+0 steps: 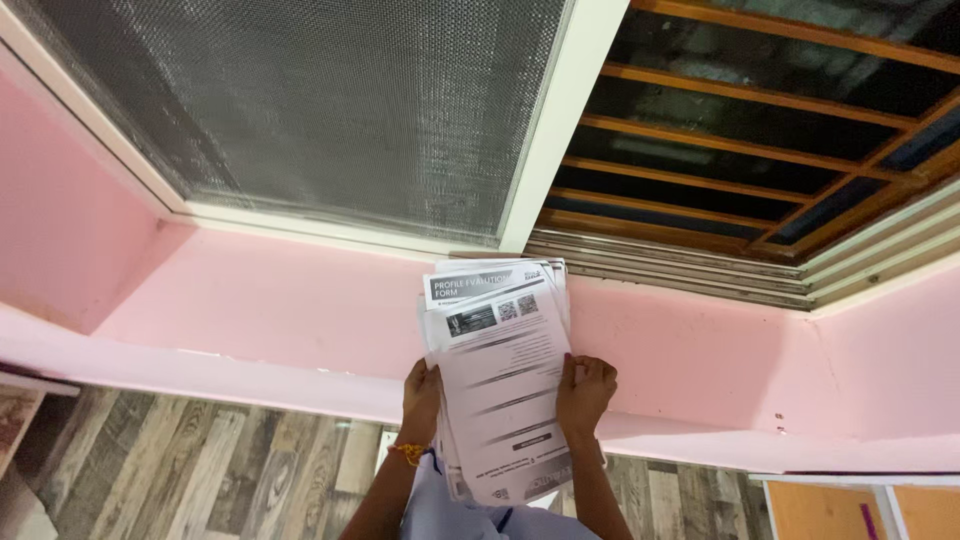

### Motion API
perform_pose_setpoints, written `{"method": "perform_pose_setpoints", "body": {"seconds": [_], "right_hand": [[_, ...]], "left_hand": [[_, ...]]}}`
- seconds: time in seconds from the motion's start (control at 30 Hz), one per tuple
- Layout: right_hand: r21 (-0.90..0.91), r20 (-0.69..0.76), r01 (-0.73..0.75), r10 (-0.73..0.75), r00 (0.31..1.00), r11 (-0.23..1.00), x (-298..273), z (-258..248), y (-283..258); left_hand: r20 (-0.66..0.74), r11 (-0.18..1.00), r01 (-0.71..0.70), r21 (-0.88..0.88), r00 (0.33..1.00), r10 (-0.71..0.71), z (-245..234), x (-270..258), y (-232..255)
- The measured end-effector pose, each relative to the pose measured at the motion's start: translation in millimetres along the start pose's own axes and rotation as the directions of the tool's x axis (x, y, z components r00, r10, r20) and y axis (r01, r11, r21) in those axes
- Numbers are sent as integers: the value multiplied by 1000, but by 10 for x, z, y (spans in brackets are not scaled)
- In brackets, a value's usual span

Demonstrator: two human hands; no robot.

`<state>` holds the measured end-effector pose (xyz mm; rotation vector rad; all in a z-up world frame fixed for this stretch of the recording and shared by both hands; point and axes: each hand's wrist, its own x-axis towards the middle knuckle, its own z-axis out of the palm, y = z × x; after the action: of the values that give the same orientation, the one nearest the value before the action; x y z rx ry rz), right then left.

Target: The person organizes textbooks, folders, and stacks of papers by placing them onto various shelves of a wooden bookcase.

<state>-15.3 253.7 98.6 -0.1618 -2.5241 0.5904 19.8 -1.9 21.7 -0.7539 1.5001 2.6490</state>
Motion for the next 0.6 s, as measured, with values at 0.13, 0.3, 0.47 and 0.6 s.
{"method": "perform_pose_setpoints", "body": {"seconds": [0.13,0.3,0.47,0.6], "right_hand": [[193,111,-310,293,950,931,35,159,50],[186,24,-267,267,963,946,-4,404,57],[91,11,-292,292,956,952,45,521,-9],[83,-4,-263,264,965,961,77,444,-148]], "left_hand": [[-2,997,56,52,998,-56,-108,98,-124],[-17,997,41,63,999,-40,-47,-19,-11],[-14,997,29,75,999,-28,25,-60,94],[-16,918,-76,390,996,89,103,-77,161]]}}
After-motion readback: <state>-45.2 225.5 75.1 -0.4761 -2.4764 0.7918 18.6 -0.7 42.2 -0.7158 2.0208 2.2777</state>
